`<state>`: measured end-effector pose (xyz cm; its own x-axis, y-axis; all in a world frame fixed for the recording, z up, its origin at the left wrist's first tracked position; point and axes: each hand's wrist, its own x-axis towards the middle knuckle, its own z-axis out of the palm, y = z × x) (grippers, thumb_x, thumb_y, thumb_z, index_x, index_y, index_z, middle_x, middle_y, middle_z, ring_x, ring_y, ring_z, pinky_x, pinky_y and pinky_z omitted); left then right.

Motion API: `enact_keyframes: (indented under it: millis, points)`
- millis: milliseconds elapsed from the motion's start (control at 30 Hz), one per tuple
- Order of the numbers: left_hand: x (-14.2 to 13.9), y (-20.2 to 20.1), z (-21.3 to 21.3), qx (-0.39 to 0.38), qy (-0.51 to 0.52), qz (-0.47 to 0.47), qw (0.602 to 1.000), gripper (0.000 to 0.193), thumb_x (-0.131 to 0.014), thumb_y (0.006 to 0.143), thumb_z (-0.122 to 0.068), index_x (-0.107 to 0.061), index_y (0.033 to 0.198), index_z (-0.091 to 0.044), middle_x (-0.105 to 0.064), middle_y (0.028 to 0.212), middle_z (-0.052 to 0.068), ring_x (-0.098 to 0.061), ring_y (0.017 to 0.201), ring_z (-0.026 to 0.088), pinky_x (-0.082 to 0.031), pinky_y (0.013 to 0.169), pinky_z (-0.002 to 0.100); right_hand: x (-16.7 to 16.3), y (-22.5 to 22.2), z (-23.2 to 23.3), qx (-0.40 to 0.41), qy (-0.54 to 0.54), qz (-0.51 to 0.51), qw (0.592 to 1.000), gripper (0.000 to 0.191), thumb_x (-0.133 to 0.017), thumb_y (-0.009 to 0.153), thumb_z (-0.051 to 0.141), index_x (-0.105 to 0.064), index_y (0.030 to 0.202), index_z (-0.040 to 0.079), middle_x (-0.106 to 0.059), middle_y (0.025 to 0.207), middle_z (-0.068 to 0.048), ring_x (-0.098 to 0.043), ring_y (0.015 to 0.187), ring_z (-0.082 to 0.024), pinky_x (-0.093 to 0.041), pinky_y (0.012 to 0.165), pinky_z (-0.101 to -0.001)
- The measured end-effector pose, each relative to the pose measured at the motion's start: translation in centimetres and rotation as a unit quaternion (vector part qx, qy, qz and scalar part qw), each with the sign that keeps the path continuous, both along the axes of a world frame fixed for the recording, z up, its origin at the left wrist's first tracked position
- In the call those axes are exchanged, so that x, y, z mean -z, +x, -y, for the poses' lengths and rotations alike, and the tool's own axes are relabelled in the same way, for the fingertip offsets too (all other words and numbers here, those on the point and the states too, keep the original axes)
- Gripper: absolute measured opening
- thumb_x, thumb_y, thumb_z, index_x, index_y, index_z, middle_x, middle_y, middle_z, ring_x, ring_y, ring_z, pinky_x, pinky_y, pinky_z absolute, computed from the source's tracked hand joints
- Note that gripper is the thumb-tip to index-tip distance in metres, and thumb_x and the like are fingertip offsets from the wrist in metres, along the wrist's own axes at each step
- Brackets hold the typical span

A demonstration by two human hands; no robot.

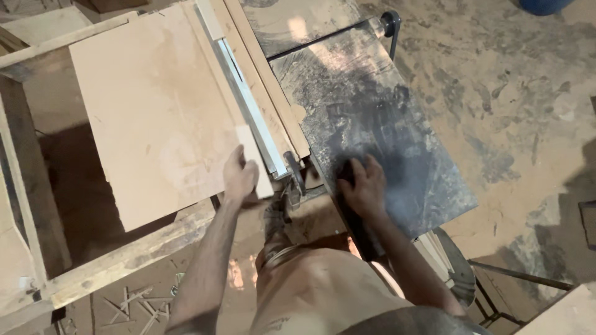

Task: The person cuts narrow wooden strips on a table saw, feeding each strip by hand along the fence and pushing it through the blade. They gather the cut strips, carry a bundle to a container, place them inside, then return and continue cutting more strips.

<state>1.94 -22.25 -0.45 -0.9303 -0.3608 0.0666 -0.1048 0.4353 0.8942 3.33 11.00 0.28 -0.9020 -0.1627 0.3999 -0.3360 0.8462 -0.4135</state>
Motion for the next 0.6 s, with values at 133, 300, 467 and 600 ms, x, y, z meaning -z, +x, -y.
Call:
enact_keyframes:
  millis: [133, 300, 467, 600]
  points:
    - [2.3, -3.6, -1.0, 0.035, -0.127, -0.019, 0.991, 0.043, -0.063, 0.096, -0.014, -0.062, 0.134, 0.006, -0.068, 0.111, 0.029, -0.067, 0.103, 0.039, -0.054, 0.092, 0.045, 1.8, 0.3, -1.6, 0.048, 0.011, 0.022, 0.999, 0.048, -0.076, 0.088, 0.028, -0.065, 0.129, 0.005, -0.050, 0.145, -0.024, -0.046, 0.133, -0.046, -0.038, 0.110, -0.0557]
    - [0.7, -4.7, -2.5, 0.051, -0.342, 0.026, 0.938, 0.039, -0.061, 0.100, -0.024, -0.065, 0.132, -0.001, -0.061, 0.127, 0.020, -0.054, 0.117, 0.038, -0.045, 0.094, 0.052, 1.6, 0.1, -0.8, 0.071, 0.044, 0.051, 0.995, 0.048, -0.076, 0.087, 0.029, -0.065, 0.129, 0.007, -0.050, 0.144, -0.019, -0.044, 0.137, -0.043, -0.037, 0.113, -0.0558]
    - [0.6, -7.6, -1.7, 0.025, -0.427, -0.047, 0.903, 0.040, -0.059, 0.100, -0.023, -0.061, 0.134, -0.001, -0.057, 0.138, 0.014, -0.045, 0.136, 0.032, -0.035, 0.106, 0.058, 0.7, -0.3, -0.3, 0.082, 0.071, 0.079, 0.991, 0.051, -0.077, 0.085, 0.027, -0.064, 0.131, 0.008, -0.049, 0.145, -0.020, -0.043, 0.136, -0.045, -0.036, 0.111, -0.0576]
    - [1.1, -12.5, 1.1, 0.044, -0.430, -0.011, 0.902, 0.042, -0.057, 0.099, -0.019, -0.060, 0.136, 0.002, -0.055, 0.138, 0.016, -0.044, 0.138, 0.033, -0.034, 0.108, 0.059, -0.1, -1.0, 0.2, 0.058, 0.086, 0.076, 0.992, 0.054, -0.076, 0.084, 0.024, -0.060, 0.133, 0.007, -0.049, 0.144, -0.023, -0.045, 0.134, -0.047, -0.036, 0.110, -0.0590]
